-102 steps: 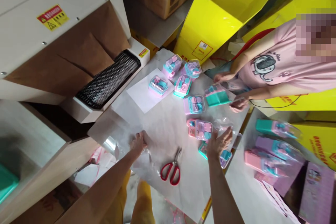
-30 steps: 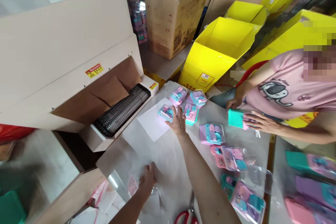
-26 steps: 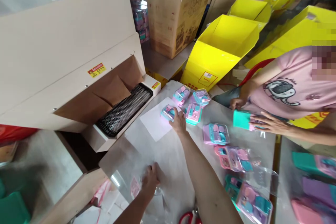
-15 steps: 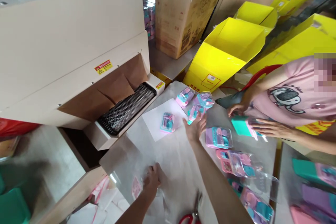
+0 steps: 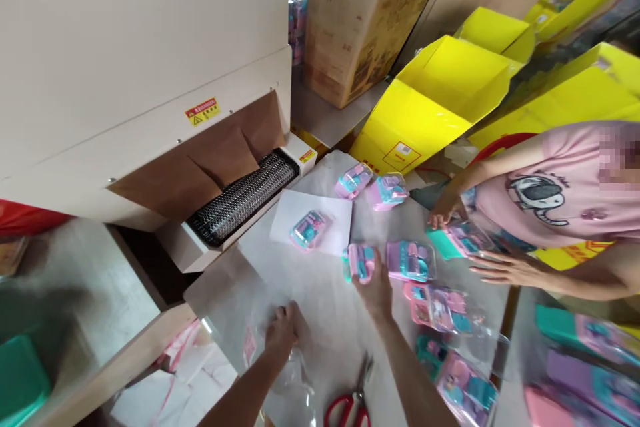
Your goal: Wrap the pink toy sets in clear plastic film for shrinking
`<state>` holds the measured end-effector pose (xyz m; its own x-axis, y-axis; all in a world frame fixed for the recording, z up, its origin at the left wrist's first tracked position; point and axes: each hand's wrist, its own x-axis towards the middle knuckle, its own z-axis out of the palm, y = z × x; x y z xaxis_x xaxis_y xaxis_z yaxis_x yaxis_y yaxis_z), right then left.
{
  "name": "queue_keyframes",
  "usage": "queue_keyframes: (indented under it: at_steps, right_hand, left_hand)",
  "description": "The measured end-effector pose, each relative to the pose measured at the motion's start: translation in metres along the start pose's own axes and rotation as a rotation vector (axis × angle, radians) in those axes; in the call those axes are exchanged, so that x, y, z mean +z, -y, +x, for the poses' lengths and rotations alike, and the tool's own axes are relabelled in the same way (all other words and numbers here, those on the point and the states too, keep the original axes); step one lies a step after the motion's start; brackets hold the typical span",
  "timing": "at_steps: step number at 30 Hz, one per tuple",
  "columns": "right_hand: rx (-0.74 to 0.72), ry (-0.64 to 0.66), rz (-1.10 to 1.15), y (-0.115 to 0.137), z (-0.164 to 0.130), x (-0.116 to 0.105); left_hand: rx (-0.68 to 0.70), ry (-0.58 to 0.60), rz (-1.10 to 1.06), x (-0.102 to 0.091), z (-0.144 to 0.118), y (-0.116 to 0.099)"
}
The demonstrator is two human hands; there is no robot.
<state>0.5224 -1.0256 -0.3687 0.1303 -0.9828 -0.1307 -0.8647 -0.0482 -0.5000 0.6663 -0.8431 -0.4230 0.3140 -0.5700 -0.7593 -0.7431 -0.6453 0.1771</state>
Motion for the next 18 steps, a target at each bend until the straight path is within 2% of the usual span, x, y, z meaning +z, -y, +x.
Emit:
queue_keyframes:
  at_steps: [5, 8, 12, 16, 18]
  right_hand:
    - [-0.118, 0.086, -0.033, -0.028, -0.126, 0.006]
    - [-0.086, 0.078, -0.064, -0.035, -0.167, 0.008]
    - [0.055, -0.008, 0.167, -0.036, -0.177, 0.009]
    - [0.268, -0.074, 0.526, -0.041, -0.170, -0.002]
    - [0.322, -0.085, 0.629, -0.048, -0.168, -0.010]
  left_hand:
    - [0.052, 0.052, -0.010, -0.011, -0.002, 0.007]
    - [0.082, 0.079, -0.026, -0.019, -0.004, 0.013]
    - [0.197, 0.108, -0.055, -0.027, -0.014, 0.013]
    - [0.268, 0.126, -0.084, -0.026, -0.023, 0.002]
    - [0.285, 0.135, -0.101, -0.025, -0.026, -0.006]
